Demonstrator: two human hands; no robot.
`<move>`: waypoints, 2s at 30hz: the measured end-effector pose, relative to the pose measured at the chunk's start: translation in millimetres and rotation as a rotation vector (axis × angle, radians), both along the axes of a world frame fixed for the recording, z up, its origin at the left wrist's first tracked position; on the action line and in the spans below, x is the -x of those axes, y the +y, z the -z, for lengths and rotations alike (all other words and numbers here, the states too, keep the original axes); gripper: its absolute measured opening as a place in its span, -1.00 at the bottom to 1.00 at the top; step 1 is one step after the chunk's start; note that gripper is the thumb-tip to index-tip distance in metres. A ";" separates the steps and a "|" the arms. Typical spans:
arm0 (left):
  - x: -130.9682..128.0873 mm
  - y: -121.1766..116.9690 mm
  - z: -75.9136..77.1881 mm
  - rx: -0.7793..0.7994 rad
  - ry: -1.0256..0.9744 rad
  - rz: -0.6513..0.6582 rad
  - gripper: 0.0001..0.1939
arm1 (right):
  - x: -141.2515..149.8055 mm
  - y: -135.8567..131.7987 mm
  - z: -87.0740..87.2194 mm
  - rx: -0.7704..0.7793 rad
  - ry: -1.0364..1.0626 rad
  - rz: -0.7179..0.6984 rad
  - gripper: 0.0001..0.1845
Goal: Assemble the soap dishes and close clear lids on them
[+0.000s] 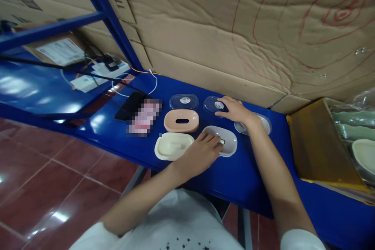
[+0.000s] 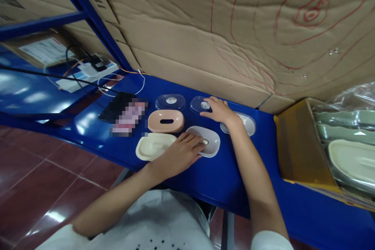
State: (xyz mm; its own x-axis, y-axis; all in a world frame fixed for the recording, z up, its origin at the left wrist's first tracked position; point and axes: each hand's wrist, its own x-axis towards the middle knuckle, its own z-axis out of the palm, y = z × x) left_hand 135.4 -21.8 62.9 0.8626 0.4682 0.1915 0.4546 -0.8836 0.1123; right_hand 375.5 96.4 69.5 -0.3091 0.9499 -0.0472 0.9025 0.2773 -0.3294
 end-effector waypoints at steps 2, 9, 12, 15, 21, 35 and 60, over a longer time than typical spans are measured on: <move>-0.7 -1.2 -1.3 0.017 -0.013 0.035 -0.84 | -1.4 -0.8 -2.0 0.004 0.004 -0.003 -0.37; -1.3 8.9 -26.0 0.043 -0.045 -0.007 -0.84 | -12.5 -7.6 -15.1 0.017 0.005 -0.001 -0.41; -8.1 28.3 -26.2 -0.071 -0.048 -0.075 -0.86 | -20.9 -12.8 -26.0 0.001 0.041 -0.019 -0.39; -18.2 51.4 -17.4 -0.111 0.009 -0.132 -0.84 | -28.4 -17.0 -34.5 -0.014 0.068 -0.029 -0.36; -21.3 50.9 -12.5 -0.063 0.054 -0.158 -0.76 | -35.0 -19.9 -36.9 0.028 0.073 -0.025 -0.35; 10.7 -30.8 16.4 -0.027 -0.010 -0.062 -0.79 | -73.3 -49.8 -56.7 0.204 0.043 0.091 0.05; -108.0 -23.3 9.2 -0.086 -0.081 0.143 -0.74 | -122.1 -22.6 -4.5 0.110 0.030 0.122 0.05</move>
State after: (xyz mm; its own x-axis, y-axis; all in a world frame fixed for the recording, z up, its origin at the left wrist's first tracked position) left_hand 243.4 -45.2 53.7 0.8996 0.3204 0.2967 0.3159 -0.9466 0.0646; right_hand 497.6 73.8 74.0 -0.1946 0.9700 -0.1457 0.9166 0.1269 -0.3790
